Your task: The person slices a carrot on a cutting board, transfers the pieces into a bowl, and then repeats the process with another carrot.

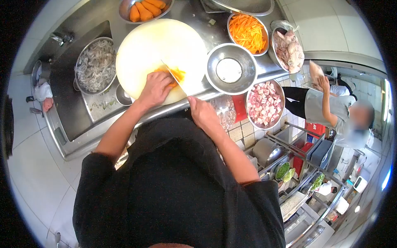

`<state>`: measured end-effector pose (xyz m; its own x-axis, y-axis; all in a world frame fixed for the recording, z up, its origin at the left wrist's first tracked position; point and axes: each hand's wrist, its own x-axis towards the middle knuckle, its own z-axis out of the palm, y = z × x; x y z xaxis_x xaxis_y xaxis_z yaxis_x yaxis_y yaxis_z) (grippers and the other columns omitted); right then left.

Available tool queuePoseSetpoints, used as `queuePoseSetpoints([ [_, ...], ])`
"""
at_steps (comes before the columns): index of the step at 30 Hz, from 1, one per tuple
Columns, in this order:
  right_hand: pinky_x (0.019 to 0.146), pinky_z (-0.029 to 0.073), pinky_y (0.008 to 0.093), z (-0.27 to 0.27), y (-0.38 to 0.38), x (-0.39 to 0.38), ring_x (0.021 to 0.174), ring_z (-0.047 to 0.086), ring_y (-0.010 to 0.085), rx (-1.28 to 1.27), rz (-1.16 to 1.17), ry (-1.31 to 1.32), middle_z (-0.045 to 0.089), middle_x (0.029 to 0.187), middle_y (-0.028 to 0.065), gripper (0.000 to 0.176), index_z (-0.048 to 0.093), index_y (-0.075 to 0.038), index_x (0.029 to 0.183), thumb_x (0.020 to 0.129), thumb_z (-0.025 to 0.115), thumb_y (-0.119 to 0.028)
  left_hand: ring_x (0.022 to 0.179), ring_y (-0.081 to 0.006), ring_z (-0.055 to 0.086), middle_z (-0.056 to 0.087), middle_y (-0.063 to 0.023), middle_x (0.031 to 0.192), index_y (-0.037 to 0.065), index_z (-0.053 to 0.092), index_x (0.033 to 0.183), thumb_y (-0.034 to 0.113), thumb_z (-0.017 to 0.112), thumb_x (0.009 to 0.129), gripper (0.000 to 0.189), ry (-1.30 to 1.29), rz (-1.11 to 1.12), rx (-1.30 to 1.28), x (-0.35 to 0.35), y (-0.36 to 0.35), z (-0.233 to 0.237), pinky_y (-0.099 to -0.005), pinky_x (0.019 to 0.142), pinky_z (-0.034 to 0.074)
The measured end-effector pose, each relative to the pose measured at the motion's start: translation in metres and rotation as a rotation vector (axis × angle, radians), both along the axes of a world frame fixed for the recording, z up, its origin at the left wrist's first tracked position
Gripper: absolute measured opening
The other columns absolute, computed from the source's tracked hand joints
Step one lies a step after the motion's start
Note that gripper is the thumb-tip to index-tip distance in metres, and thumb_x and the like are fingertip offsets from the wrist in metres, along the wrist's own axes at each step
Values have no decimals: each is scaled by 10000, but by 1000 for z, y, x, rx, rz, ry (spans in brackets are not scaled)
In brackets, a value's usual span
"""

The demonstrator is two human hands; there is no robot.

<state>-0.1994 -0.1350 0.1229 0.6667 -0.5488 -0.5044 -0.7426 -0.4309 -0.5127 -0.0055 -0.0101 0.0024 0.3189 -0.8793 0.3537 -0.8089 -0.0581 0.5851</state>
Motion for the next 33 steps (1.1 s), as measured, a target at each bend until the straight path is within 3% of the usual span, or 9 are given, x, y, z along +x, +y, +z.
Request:
queuePoseSetpoints([
  [6,906,490,589,13,-1,-8,1031,631,537,27,-13,41,684,1002,338,529,730,15,1096,1118,428,-419,1167,-308,591,660,-101,1203,74,696,1146,203,671,910,270,55,-26,6,2,1,1,-464,1028,381],
  [13,936,494,590,1,-2,0,1039,638,534,-4,-2,68,688,1031,335,535,729,-2,1175,1111,434,-443,1155,-263,600,667,-81,1169,90,701,1112,192,692,900,235,73,-32,10,4,1,1,-443,1012,377],
  [16,941,490,597,14,3,-11,1042,635,537,14,-25,40,687,1032,338,543,731,-1,1166,1114,425,-447,1161,-261,601,667,-82,1171,89,706,1096,186,698,896,222,81,-17,16,2,2,-2,-441,1022,376],
  [20,932,495,594,-7,1,0,1035,638,544,-16,8,72,687,1035,344,567,731,12,1144,1114,420,-460,1162,-260,603,669,-80,1154,86,711,1066,183,702,893,198,111,-9,-37,1,1,-4,-438,1031,377],
  [25,916,497,599,15,7,-8,1009,647,543,7,-52,20,687,1011,350,597,739,27,1085,1116,407,-469,1165,-266,609,678,-81,1158,81,714,1067,171,716,882,206,131,-16,-5,3,4,-2,-439,1026,390],
  [30,898,492,601,-5,4,1,1003,644,551,-39,-3,62,680,982,358,599,726,43,1048,1117,407,-459,1151,-274,616,677,-86,1149,76,716,1048,162,724,871,197,141,-6,-50,3,2,-6,-440,1024,398],
  [33,892,490,602,13,5,-5,1000,641,555,13,-44,37,677,965,359,588,725,49,1037,1119,413,-443,1145,-286,619,681,-87,1148,74,722,1054,166,732,876,201,139,-11,-55,5,1,-4,-449,1025,402],
])
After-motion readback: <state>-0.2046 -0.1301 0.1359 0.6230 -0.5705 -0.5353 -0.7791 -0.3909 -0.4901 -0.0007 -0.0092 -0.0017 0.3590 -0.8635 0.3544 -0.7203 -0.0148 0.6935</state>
